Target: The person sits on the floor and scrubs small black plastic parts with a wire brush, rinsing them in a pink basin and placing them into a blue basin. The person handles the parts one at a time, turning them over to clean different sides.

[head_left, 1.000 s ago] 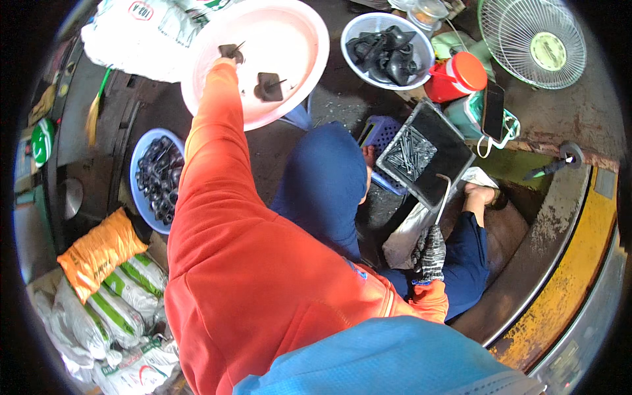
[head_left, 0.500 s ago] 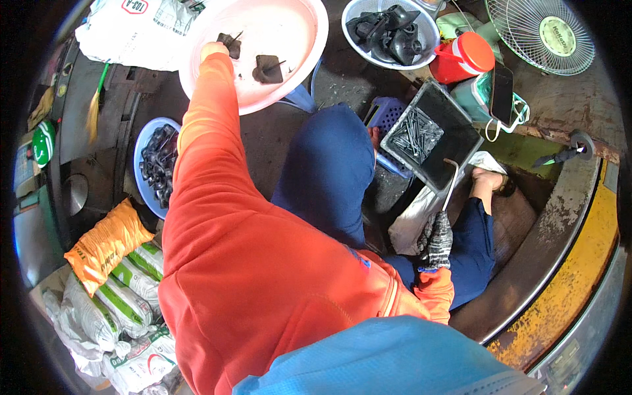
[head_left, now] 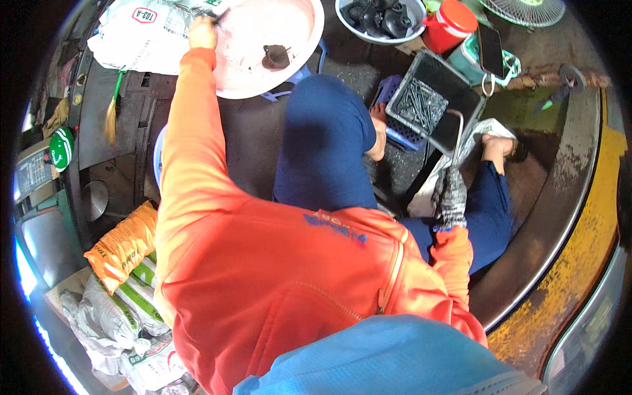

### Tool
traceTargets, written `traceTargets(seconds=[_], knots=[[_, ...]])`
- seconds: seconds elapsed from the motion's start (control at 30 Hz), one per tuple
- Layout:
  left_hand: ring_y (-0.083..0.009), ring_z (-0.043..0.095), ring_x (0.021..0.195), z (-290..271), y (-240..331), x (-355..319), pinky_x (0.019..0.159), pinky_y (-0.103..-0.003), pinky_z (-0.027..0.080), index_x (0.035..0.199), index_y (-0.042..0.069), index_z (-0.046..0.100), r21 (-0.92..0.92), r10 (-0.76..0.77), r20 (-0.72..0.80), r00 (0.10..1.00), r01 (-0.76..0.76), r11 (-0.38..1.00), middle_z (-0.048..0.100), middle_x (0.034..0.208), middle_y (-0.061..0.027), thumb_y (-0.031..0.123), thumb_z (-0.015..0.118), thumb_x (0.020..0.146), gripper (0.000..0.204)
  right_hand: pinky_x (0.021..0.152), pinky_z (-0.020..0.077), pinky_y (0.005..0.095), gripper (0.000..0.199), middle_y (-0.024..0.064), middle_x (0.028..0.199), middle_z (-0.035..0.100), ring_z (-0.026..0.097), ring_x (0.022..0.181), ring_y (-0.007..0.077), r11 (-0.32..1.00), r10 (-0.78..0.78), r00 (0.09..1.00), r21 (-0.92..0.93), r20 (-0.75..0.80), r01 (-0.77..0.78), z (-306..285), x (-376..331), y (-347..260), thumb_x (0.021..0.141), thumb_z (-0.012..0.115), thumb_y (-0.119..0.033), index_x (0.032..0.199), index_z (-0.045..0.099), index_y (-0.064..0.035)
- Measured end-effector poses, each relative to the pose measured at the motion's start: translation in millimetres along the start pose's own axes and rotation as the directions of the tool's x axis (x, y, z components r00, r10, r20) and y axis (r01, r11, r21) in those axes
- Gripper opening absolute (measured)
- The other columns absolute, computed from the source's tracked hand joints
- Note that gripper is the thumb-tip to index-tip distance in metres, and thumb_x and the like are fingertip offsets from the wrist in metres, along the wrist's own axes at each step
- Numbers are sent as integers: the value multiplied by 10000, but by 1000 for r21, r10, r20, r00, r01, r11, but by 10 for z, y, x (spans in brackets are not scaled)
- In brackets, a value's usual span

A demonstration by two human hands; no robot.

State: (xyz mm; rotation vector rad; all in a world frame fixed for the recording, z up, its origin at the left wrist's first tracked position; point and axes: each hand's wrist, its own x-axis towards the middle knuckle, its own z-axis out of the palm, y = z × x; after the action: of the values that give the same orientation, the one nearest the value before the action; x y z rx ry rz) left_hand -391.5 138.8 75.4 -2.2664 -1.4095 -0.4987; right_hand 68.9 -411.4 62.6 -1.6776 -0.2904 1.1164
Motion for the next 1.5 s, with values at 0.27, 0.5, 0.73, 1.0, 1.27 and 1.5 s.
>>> traceTargets(seconds=[0.27, 0.5, 0.73, 1.0, 1.27, 1.5], knots=[[-379, 623, 954, -127, 843, 267, 849, -450, 491, 994, 27, 675, 45, -69, 365, 928, 57, 997, 639, 1026, -229, 247, 489, 885, 309, 673, 446, 386, 274, 143, 831, 586, 564, 771, 284, 954, 252, 963, -144, -93, -263, -178, -67, 65, 923, 499, -301, 1000, 587, -53], [-391, 605, 834, -802, 3453, 396, 767, -459, 485, 995, 47, 653, -824, 326, -74, 943, -242, 512, 620, 857, -227, 67, 547, 714, 301, 839, 471, 463, 326, 223, 1033, 586, 579, 959, 395, 149, -698, 653, -832, 294, 534, -241, 507, 536, 810, 537, -83, 1132, 547, -33], [-244, 553, 889, -457, 4614, -894, 647, -368, 531, 917, 102, 596, -590, 632, -250, 733, -633, 501, 543, 905, -59, 101, 624, 713, 206, 809, 456, 476, 317, 241, 1038, 553, 564, 959, 418, 319, -491, 842, -853, 224, 413, -91, 374, 321, 833, 556, -150, 1132, 510, -53], [-286, 539, 939, -139, 4104, -1598, 779, -372, 496, 874, 57, 553, -708, 730, -49, 682, -539, 457, 544, 911, -84, 90, 637, 710, 188, 909, 414, 446, 315, 218, 1108, 566, 529, 1067, 385, 519, -333, 898, -740, 287, 429, 438, 600, 420, 953, 381, -285, 1120, 550, -77], [-319, 526, 1082, -300, 4279, -1691, 953, -412, 425, 1040, 69, 569, -768, 203, 342, 918, 148, 623, 561, 1119, -136, 373, 796, 672, 528, 1044, 342, 416, 511, 229, 1348, 443, 424, 1256, 353, 555, -60, 970, -799, 238, 230, 498, 720, 499, 984, 270, -385, 1295, 465, -30], [-331, 442, 1275, -44, 4510, -1631, 1054, -374, 374, 1241, 220, 560, -838, 229, 453, 861, 324, 439, 427, 1408, -173, 371, 829, 644, 672, 974, 405, 441, 467, 231, 1259, 521, 504, 1174, 372, 553, -315, 930, -759, 191, 343, 550, 298, 71, 978, 318, -383, 1211, 525, -36]])
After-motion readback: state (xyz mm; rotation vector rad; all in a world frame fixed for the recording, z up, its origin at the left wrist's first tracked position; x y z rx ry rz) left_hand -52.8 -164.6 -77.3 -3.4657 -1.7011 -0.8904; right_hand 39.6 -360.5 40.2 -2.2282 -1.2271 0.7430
